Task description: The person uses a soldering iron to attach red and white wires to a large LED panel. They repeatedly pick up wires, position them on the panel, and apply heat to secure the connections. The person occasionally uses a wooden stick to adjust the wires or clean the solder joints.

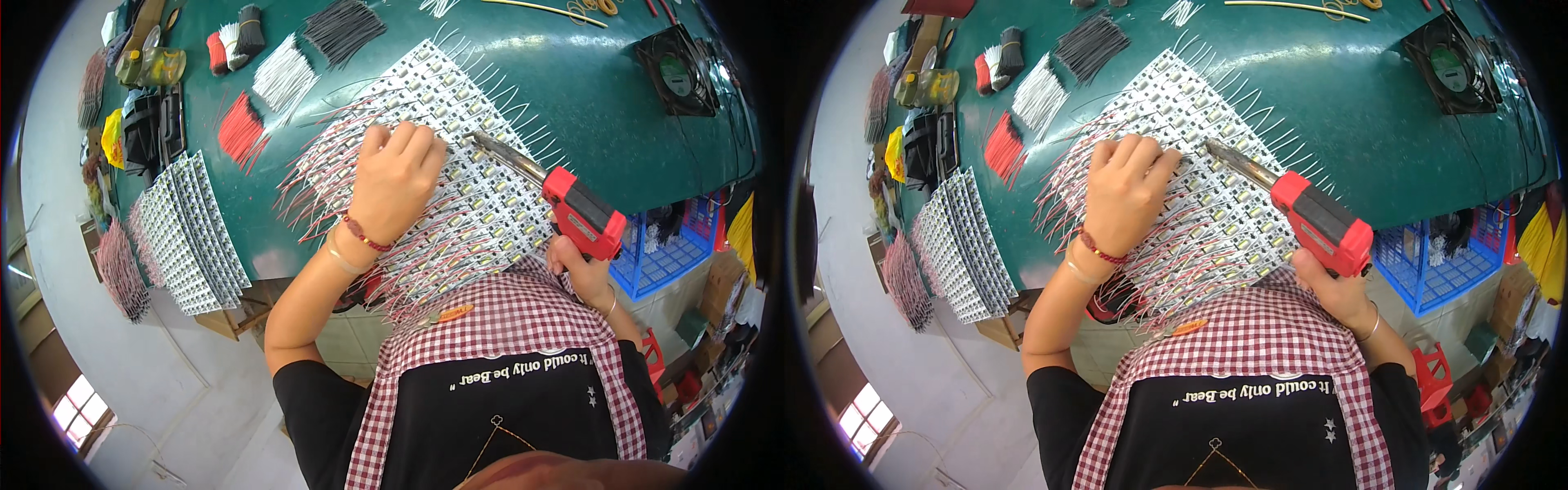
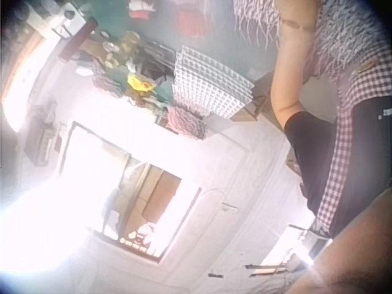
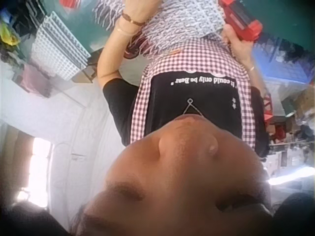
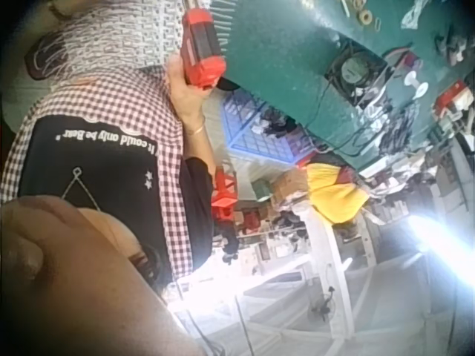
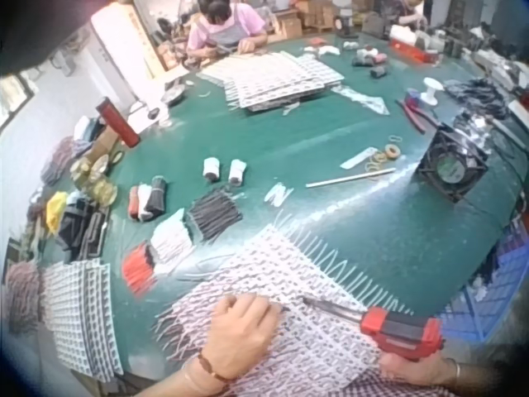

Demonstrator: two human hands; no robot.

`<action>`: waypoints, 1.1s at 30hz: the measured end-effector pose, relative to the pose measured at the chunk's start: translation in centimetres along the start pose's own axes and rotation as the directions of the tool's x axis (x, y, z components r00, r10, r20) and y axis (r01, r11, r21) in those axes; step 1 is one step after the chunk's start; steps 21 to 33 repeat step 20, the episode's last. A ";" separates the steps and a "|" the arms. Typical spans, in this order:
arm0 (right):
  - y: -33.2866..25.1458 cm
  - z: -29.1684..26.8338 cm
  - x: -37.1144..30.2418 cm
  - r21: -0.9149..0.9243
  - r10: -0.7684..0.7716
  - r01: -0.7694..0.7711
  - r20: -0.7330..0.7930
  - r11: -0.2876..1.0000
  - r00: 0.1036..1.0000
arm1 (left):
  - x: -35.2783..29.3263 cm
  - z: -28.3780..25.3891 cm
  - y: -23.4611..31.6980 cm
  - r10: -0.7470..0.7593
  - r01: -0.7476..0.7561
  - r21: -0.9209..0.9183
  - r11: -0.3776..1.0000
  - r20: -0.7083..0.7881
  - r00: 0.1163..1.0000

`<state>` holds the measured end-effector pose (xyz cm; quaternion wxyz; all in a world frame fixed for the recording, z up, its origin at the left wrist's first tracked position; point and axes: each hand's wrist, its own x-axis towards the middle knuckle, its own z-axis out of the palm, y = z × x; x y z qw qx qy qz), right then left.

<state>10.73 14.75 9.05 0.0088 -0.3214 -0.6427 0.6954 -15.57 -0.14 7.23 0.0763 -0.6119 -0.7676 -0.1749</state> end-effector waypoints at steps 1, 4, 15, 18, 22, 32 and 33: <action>0.1 -0.2 -0.1 0.006 -0.007 0.007 -0.002 1.000 1.000 | -0.1 -0.3 0.0 -0.009 0.009 0.010 1.000 -0.026 1.000; 0.3 -0.6 -0.4 0.031 -0.032 0.032 -0.006 0.999 0.999 | -0.3 -1.4 0.2 -0.054 0.063 0.059 0.996 -0.144 0.988; 1.3 -1.5 -1.6 0.076 0.026 -0.029 0.038 0.997 0.999 | -1.1 1.8 2.2 -0.076 0.067 -0.108 0.992 -0.081 0.994; 2.2 -1.8 -1.7 -0.007 0.009 -0.009 0.077 1.000 0.997 | -1.2 1.9 2.2 -0.072 0.061 -0.122 0.991 -0.083 0.994; 2.1 -1.6 -1.6 -0.012 0.028 -0.028 0.068 1.000 0.997 | -1.1 2.0 2.2 -0.067 0.056 -0.126 0.990 -0.080 0.995; 2.1 -1.6 -1.6 -0.012 0.028 -0.028 0.068 1.000 0.997 | -1.1 2.0 2.2 -0.067 0.056 -0.126 0.990 -0.080 0.995; 2.1 -1.6 -1.6 -0.012 0.028 -0.028 0.068 1.000 0.997 | -1.1 2.0 2.2 -0.067 0.056 -0.126 0.990 -0.080 0.995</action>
